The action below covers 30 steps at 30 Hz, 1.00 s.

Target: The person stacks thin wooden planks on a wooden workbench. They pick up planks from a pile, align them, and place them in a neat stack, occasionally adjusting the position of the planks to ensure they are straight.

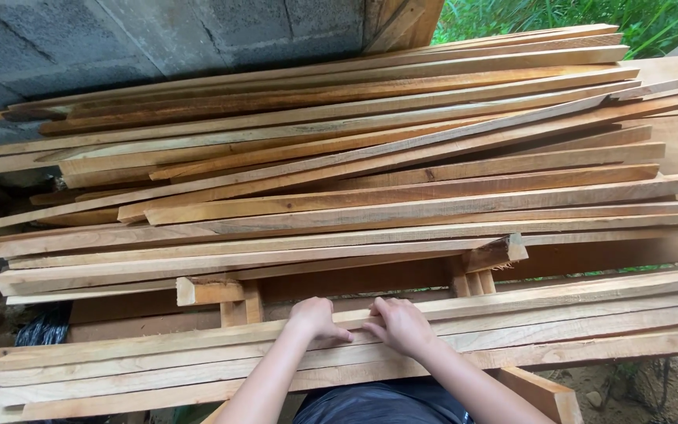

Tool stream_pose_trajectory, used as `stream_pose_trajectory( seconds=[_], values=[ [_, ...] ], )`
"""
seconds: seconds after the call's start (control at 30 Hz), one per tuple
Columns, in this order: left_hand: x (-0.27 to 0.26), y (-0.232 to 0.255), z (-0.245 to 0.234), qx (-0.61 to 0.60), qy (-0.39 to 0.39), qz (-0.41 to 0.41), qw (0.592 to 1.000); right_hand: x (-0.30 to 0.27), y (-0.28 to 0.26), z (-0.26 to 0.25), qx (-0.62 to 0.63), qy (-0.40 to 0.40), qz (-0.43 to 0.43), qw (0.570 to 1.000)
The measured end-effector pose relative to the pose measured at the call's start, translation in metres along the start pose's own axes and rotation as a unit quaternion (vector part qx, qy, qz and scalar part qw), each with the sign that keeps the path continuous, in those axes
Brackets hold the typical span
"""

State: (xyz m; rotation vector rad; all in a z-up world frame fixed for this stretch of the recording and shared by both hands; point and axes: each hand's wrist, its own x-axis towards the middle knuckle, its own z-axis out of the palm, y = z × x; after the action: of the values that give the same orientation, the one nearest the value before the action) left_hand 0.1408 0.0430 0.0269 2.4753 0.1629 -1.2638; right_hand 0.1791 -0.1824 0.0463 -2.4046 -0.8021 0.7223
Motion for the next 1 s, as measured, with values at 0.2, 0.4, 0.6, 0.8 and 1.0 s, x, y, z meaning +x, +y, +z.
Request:
stream_pose_trajectory(
  seconds=[0.2,0.4,0.6,0.8,1.0],
  values=[
    [-0.001,0.002,-0.002,0.014,-0.014,-0.001,1.0,0.007,-0.007,-0.015,0.043,-0.021,0.023,0.999],
    [-0.005,0.002,-0.002,0.011,-0.006,0.0,1.0,0.009,0.013,0.012,-0.027,0.037,-0.094,0.995],
    [0.005,-0.009,0.023,-0.014,0.012,0.025,1.0,0.018,0.001,-0.009,-0.057,-0.103,0.08,0.99],
    [-0.006,0.001,0.022,-0.008,0.01,0.005,1.0,0.035,-0.005,-0.017,-0.12,-0.191,0.074,0.971],
    [-0.023,-0.008,0.078,0.006,0.168,0.063,0.984,0.059,0.007,-0.007,-0.113,-0.313,0.165,0.929]
  ],
)
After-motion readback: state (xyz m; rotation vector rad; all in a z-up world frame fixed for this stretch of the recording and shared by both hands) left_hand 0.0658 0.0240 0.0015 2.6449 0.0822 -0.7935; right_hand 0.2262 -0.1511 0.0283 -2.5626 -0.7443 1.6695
